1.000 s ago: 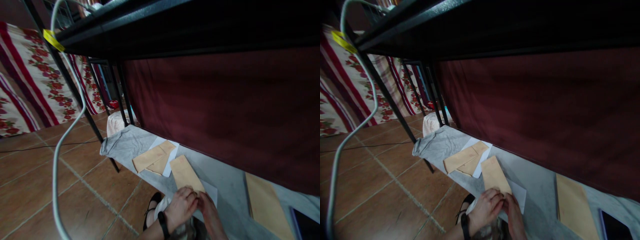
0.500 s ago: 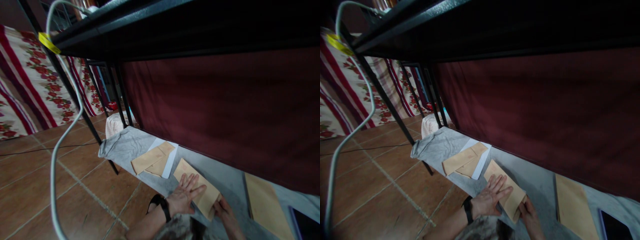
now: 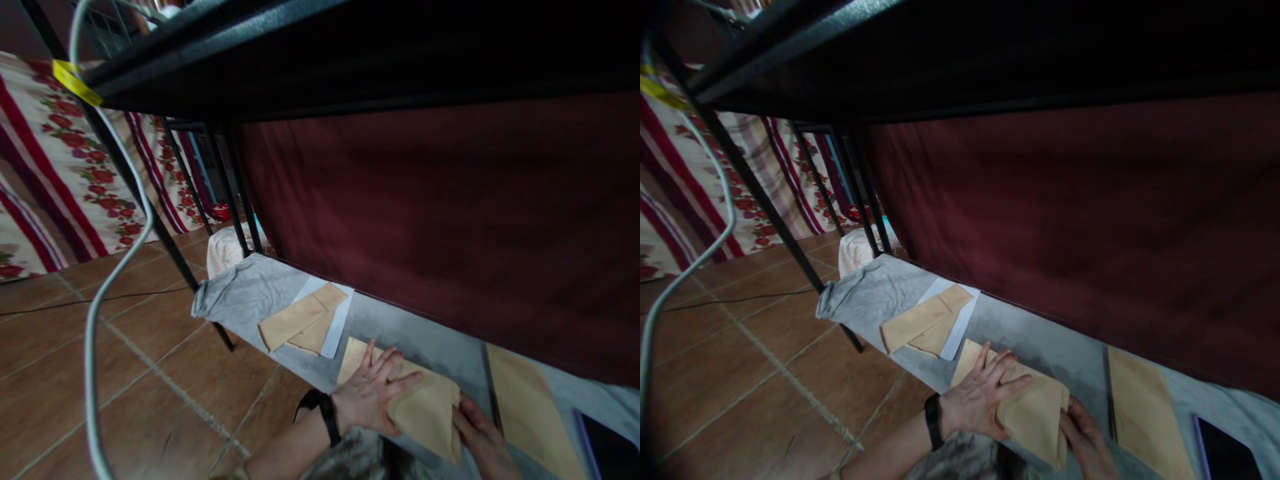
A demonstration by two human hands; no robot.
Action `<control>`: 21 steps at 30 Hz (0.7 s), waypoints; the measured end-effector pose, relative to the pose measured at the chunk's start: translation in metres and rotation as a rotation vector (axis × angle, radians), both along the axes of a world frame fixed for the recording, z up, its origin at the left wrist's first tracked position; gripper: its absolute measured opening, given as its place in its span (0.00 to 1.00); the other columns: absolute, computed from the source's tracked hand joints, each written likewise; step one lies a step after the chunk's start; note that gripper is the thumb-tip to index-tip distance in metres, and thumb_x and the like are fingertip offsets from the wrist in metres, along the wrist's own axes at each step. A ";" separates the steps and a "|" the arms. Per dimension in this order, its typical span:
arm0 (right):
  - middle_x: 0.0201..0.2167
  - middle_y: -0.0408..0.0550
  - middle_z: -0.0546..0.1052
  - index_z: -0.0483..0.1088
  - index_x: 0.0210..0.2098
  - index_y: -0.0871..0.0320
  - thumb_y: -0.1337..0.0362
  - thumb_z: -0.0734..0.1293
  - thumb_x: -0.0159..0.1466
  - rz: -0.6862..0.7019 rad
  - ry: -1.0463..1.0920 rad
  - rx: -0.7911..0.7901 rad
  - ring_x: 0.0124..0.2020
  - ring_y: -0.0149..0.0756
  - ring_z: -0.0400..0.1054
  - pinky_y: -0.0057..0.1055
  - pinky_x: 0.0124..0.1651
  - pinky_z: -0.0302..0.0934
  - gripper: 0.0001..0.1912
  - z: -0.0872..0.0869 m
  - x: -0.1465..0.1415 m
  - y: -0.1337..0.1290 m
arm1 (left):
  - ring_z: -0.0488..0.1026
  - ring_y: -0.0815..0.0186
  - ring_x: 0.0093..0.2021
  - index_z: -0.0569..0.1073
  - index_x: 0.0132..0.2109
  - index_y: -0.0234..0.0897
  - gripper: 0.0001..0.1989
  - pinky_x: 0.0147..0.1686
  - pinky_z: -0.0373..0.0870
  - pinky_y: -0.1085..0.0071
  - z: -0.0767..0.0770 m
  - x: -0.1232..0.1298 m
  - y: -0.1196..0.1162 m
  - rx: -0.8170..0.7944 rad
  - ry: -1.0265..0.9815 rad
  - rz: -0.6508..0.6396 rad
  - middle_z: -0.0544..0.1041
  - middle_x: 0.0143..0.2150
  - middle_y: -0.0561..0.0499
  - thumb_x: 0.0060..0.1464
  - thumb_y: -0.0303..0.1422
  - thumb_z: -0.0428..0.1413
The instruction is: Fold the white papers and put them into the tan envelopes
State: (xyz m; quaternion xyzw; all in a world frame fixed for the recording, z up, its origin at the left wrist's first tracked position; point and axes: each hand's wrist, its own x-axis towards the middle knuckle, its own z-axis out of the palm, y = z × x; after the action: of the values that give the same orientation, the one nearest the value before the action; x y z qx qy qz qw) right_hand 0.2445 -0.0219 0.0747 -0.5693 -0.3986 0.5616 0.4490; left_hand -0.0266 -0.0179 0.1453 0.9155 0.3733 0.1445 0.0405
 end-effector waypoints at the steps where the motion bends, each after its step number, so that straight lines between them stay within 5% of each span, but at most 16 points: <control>1: 0.43 0.50 0.83 0.76 0.39 0.53 0.45 0.76 0.47 -0.001 -0.028 0.017 0.48 0.52 0.76 0.38 0.47 0.71 0.26 0.001 -0.001 0.002 | 0.48 0.42 0.74 0.38 0.75 0.51 0.58 0.69 0.41 0.36 -0.002 0.000 -0.002 -0.005 0.009 0.016 0.54 0.74 0.39 0.49 0.57 0.63; 7: 0.32 0.48 0.81 0.69 0.37 0.51 0.42 0.74 0.47 -0.139 -0.197 0.183 0.37 0.48 0.76 0.36 0.37 0.70 0.27 -0.010 -0.015 0.007 | 0.49 0.41 0.73 0.37 0.76 0.50 0.57 0.69 0.38 0.34 -0.015 -0.001 -0.013 -0.082 0.012 0.098 0.54 0.74 0.37 0.51 0.58 0.61; 13: 0.36 0.52 0.79 0.73 0.36 0.50 0.44 0.65 0.58 -0.086 -0.630 0.439 0.39 0.49 0.74 0.44 0.47 0.68 0.18 -0.022 -0.017 0.001 | 0.44 0.39 0.75 0.38 0.75 0.52 0.56 0.68 0.34 0.31 -0.040 0.009 -0.014 -0.147 0.036 0.194 0.45 0.77 0.39 0.51 0.52 0.63; 21: 0.41 0.55 0.83 0.80 0.36 0.52 0.42 0.70 0.51 -0.132 -0.311 0.220 0.46 0.55 0.76 0.46 0.50 0.71 0.23 -0.007 -0.026 0.002 | 0.45 0.42 0.75 0.36 0.75 0.54 0.56 0.69 0.33 0.33 -0.058 0.014 -0.017 -0.117 0.042 0.250 0.45 0.77 0.39 0.52 0.49 0.64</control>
State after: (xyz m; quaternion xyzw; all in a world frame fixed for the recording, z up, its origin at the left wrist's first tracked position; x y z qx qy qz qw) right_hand 0.2184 -0.0196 0.0681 -0.6217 -0.4839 0.3894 0.4772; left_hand -0.0128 -0.0350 0.0876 0.8607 0.4931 0.1070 0.0678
